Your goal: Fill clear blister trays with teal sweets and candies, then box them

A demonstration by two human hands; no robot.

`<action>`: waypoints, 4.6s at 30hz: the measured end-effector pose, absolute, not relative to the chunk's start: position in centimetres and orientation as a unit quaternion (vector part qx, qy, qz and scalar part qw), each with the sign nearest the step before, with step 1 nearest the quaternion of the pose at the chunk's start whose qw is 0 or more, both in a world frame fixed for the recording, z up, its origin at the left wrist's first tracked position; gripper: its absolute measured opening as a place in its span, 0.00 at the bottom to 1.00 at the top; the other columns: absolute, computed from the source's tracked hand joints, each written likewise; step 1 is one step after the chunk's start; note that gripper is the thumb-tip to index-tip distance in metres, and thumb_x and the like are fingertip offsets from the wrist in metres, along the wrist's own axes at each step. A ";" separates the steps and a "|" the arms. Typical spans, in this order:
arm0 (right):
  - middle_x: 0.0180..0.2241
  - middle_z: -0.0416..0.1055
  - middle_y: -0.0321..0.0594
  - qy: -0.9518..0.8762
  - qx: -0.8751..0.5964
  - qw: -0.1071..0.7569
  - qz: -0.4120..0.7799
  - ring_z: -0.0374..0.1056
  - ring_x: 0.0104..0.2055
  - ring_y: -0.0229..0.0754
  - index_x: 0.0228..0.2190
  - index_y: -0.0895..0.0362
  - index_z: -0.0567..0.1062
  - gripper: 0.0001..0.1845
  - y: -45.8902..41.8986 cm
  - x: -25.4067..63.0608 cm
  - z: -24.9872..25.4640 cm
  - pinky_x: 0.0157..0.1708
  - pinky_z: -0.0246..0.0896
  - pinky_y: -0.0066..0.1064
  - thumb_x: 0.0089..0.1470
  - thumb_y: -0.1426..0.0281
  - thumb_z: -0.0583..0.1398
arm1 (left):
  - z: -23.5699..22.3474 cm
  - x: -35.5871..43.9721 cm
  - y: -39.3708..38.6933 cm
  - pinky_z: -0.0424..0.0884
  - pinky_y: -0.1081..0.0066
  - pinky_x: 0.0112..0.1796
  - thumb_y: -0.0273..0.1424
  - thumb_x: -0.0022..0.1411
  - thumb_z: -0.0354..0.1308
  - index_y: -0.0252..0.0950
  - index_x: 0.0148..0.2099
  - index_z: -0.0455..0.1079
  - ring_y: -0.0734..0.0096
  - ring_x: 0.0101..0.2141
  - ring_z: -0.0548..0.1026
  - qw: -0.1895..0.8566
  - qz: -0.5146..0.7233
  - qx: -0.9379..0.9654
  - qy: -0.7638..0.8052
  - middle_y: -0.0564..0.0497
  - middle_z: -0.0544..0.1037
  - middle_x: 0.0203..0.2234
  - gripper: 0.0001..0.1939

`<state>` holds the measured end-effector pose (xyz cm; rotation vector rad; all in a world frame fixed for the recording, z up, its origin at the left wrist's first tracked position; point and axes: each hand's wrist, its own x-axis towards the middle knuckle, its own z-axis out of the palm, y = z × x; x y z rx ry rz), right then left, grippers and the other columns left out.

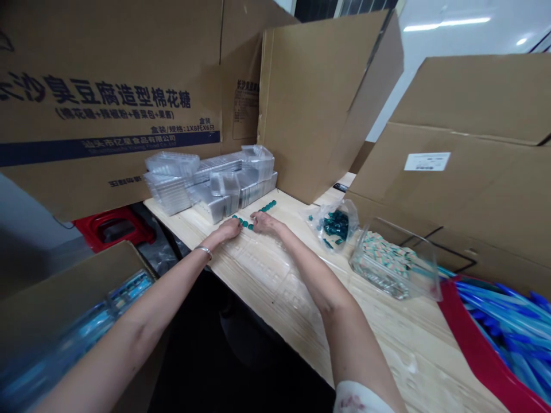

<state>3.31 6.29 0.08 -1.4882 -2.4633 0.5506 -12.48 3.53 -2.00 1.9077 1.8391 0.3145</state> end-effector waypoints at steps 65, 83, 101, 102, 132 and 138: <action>0.27 0.75 0.39 -0.591 -0.479 0.440 0.477 0.68 0.25 0.35 0.34 0.61 0.75 0.18 -8.2 7.3 1.6 0.30 0.64 0.28 0.39 0.64 0.65 | -2.1 -6.5 -10.8 0.45 0.84 0.11 0.37 0.50 0.63 0.32 0.36 0.67 0.85 0.17 0.63 0.729 0.586 0.205 0.288 0.51 0.70 0.26 0.15; 0.34 0.75 0.43 -0.819 -0.397 0.387 0.151 0.70 0.34 0.40 0.38 0.55 0.78 0.13 -9.7 6.6 1.9 0.37 0.65 0.31 0.55 0.70 0.55 | -1.1 -7.2 -11.0 0.62 0.76 0.27 0.30 0.51 0.61 0.37 0.33 0.73 0.73 0.25 0.68 0.508 0.602 0.432 0.439 0.54 0.70 0.19 0.05; 0.26 0.75 0.39 -0.780 -0.496 0.374 0.075 0.70 0.28 0.40 0.25 0.56 0.78 0.11 -9.4 6.0 1.0 0.30 0.62 0.28 0.50 0.71 0.55 | -2.1 -7.8 -10.7 0.61 0.77 0.25 0.26 0.51 0.57 0.36 0.33 0.74 0.75 0.21 0.65 0.486 0.577 0.464 0.465 0.55 0.71 0.20 0.06; 0.27 0.75 0.40 -0.789 -0.488 0.368 0.060 0.70 0.29 0.40 0.26 0.56 0.78 0.11 -9.4 6.0 1.1 0.31 0.62 0.28 0.51 0.72 0.55 | -2.1 -7.8 -10.9 0.59 0.77 0.23 0.29 0.52 0.57 0.36 0.33 0.74 0.75 0.20 0.63 0.499 0.568 0.460 0.465 0.55 0.70 0.19 0.06; 0.26 0.72 0.42 -0.839 -0.468 0.241 -0.140 0.67 0.31 0.40 0.25 0.59 0.73 0.09 -10.1 4.7 1.3 0.31 0.56 0.27 0.53 0.75 0.53 | -3.4 -7.8 -10.0 0.66 0.70 0.38 0.31 0.57 0.52 0.34 0.36 0.72 0.68 0.32 0.72 0.363 0.551 0.566 0.494 0.49 0.77 0.29 0.08; 0.26 0.71 0.43 -0.860 -0.429 0.251 -0.121 0.67 0.33 0.42 0.28 0.60 0.74 0.12 -10.6 4.8 0.9 0.35 0.59 0.30 0.56 0.74 0.51 | -3.1 -8.3 -9.8 0.66 0.71 0.39 0.29 0.55 0.53 0.35 0.34 0.71 0.70 0.34 0.72 0.366 0.557 0.566 0.485 0.50 0.76 0.30 0.06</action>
